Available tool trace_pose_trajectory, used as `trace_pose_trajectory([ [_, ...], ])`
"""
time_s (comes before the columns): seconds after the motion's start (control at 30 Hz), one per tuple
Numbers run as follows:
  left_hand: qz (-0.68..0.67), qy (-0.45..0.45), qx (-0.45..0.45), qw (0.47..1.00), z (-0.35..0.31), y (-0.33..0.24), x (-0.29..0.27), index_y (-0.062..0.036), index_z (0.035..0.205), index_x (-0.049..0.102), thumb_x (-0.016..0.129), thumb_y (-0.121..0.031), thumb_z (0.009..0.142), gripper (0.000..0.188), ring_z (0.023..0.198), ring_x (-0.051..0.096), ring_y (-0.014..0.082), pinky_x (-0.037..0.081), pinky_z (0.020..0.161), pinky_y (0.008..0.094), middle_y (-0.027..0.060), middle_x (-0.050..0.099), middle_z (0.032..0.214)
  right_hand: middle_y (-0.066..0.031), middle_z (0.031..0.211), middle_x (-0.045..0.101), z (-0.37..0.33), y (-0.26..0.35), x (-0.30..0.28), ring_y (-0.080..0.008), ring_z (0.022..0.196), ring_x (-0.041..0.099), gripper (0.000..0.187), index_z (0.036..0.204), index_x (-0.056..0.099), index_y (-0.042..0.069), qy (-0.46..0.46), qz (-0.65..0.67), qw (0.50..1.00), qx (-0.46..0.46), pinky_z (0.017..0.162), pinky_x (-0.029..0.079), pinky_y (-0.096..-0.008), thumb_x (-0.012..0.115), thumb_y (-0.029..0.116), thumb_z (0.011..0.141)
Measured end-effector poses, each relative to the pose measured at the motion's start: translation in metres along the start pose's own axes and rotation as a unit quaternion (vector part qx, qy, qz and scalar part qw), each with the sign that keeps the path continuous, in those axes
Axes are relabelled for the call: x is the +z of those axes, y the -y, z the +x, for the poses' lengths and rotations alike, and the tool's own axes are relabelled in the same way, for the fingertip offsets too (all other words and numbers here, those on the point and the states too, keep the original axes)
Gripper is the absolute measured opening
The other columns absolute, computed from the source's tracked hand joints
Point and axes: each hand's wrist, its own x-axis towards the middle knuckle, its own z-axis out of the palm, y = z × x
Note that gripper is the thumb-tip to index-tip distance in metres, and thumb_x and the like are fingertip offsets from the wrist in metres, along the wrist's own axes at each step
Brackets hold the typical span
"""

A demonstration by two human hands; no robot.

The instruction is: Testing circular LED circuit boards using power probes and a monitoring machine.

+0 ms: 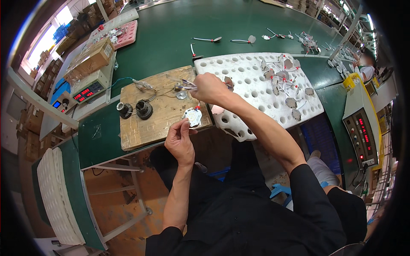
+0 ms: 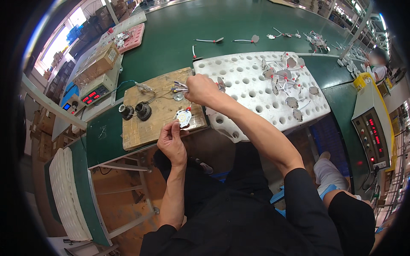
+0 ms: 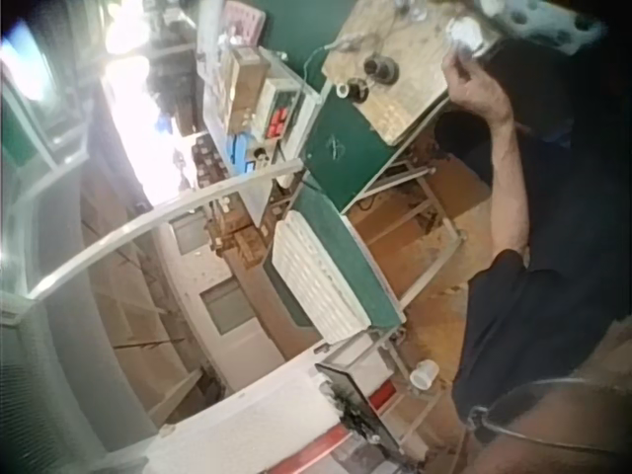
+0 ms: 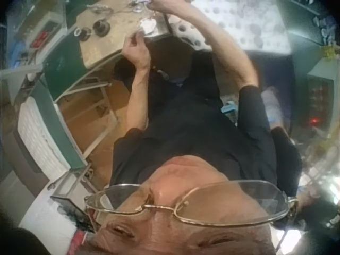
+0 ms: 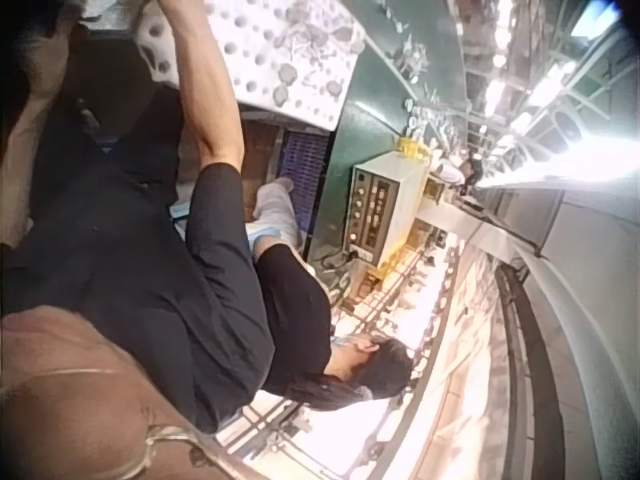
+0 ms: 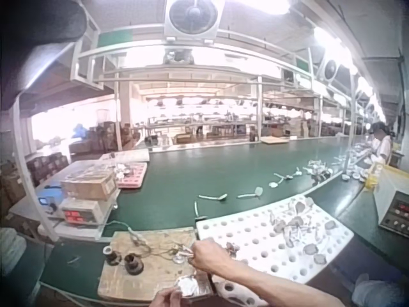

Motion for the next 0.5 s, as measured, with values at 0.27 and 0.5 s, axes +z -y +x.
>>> trace_pose_trajectory([
  [0.27, -0.021, -0.01, -0.049, 0.999, 0.025, 0.006, -0.01, 0.003, 0.1, 0.065, 0.063, -0.014, 0.095, 0.018, 0.077, 0.063, 0.0108, 0.058, 0.064, 0.024, 0.0064, 0.067, 0.091, -0.0249, 0.085, 0.068, 0.026, 0.011, 0.014, -0.0401, 0.082, 0.068, 0.016, 0.082, 0.071, -0.003, 0.018, -0.074, 0.996, -0.035, 0.073, 0.056, -0.047, 0.064, 0.007, 0.07],
  [0.5, 0.149, -0.004, 0.002, 0.989, 0.027, -0.007, -0.015, 0.0009, 0.085, 0.061, 0.062, 0.002, 0.087, 0.002, 0.07, 0.049, 0.0044, 0.04, 0.064, 0.0212, -0.0033, 0.058, 0.076, -0.0248, 0.08, 0.067, 0.048, -0.039, 0.066, -0.0378, 0.071, 0.066, 0.018, 0.082, 0.068, -0.001, 0.044, 0.731, 0.669, 0.127, 0.067, 0.056, -0.0436, 0.057, 0.013, 0.082],
])
